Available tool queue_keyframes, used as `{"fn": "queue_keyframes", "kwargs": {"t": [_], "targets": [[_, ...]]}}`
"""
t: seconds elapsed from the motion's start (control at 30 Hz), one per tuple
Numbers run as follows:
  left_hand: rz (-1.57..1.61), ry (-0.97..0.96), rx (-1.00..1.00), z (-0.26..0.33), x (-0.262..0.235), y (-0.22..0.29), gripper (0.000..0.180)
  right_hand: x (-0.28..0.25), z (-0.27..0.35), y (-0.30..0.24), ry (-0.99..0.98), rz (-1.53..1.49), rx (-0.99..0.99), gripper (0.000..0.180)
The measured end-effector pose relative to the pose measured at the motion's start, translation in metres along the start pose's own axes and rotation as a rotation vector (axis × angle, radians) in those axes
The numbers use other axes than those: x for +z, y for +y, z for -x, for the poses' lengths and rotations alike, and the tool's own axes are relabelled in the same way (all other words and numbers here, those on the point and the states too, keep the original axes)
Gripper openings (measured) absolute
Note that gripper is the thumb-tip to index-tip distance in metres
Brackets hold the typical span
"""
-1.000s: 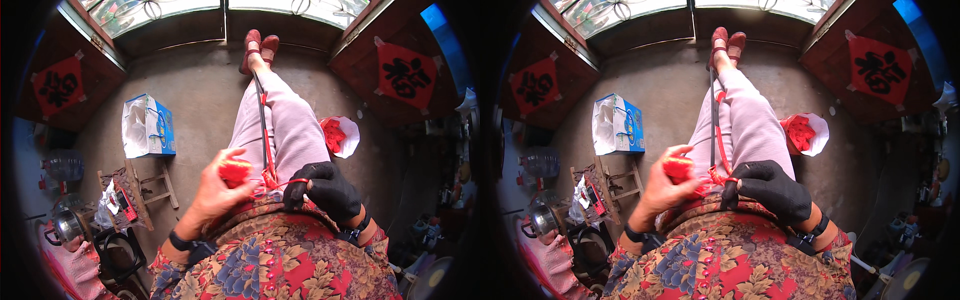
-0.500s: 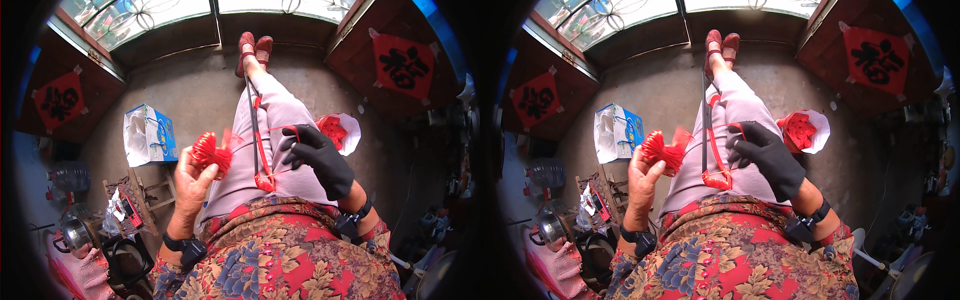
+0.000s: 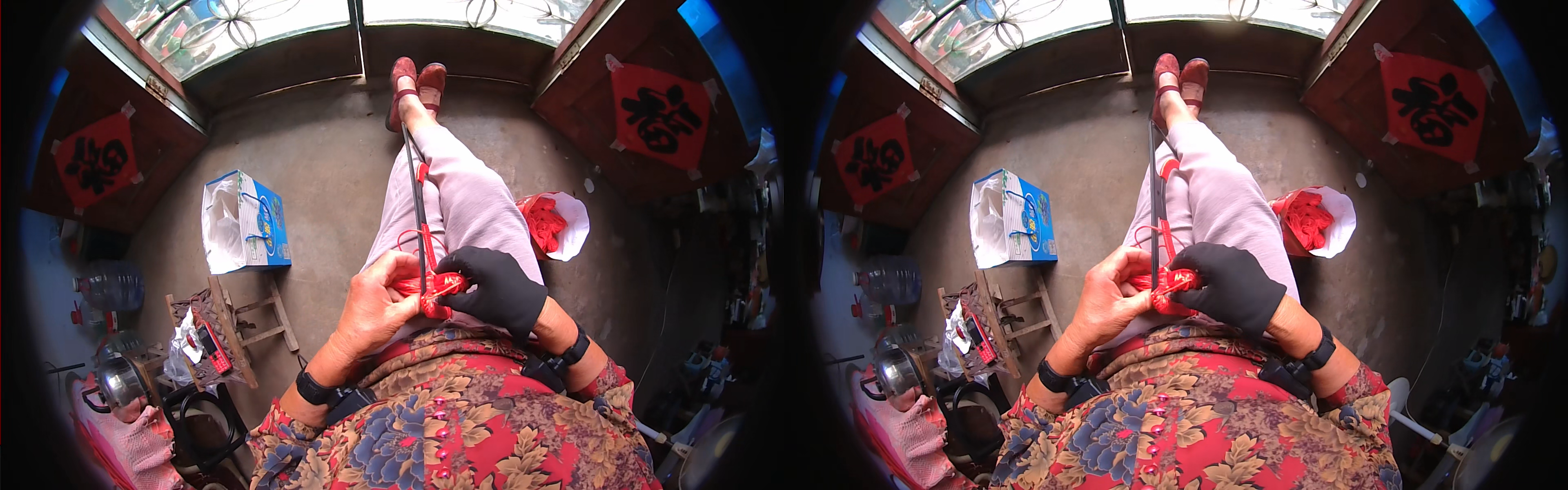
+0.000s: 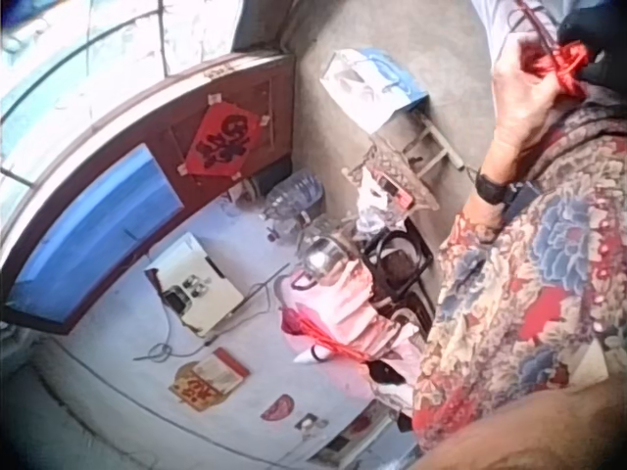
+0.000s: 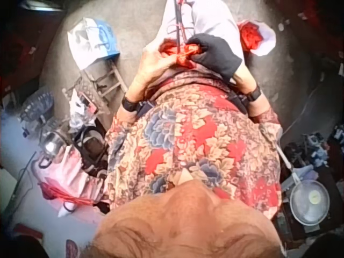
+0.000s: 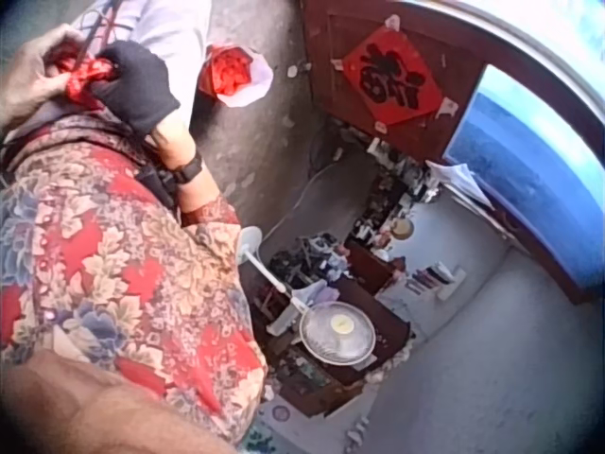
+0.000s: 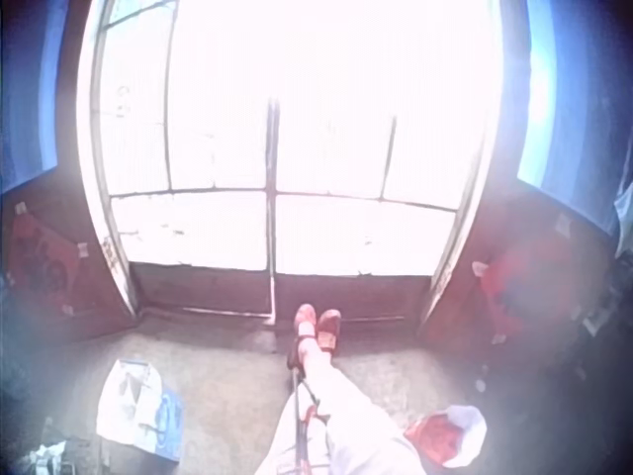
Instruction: Wrapping a red decorative cord around a black and red frame component by hand.
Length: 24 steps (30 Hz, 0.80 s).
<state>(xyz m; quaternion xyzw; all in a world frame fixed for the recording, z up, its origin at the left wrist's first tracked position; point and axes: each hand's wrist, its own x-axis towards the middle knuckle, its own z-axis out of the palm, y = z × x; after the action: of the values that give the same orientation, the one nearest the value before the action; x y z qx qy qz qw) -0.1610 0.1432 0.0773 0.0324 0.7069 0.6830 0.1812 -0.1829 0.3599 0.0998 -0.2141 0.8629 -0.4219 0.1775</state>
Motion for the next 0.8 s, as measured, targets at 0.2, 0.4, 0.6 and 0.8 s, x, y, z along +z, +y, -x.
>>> {"fn": "queue_keyframes", "kwargs": {"t": [0.2,0.4,0.6,0.8], "targets": [[0.083,0.031,-0.073,0.003,-0.009,0.006,0.046,-0.007,0.003,0.012,-0.090,-0.253,0.181,0.044],[0.196,0.231,-0.075,0.012,-0.003,-0.014,0.044,-0.008,0.010,0.012,-0.203,-0.255,0.373,0.033],[0.370,0.116,-0.044,0.013,0.004,-0.005,0.046,0.020,-0.001,-0.001,0.197,-0.887,0.274,0.033],[0.781,-0.417,-0.150,0.024,-0.025,0.022,0.085,-0.031,0.013,-0.038,0.387,-1.692,0.051,0.041]]}}
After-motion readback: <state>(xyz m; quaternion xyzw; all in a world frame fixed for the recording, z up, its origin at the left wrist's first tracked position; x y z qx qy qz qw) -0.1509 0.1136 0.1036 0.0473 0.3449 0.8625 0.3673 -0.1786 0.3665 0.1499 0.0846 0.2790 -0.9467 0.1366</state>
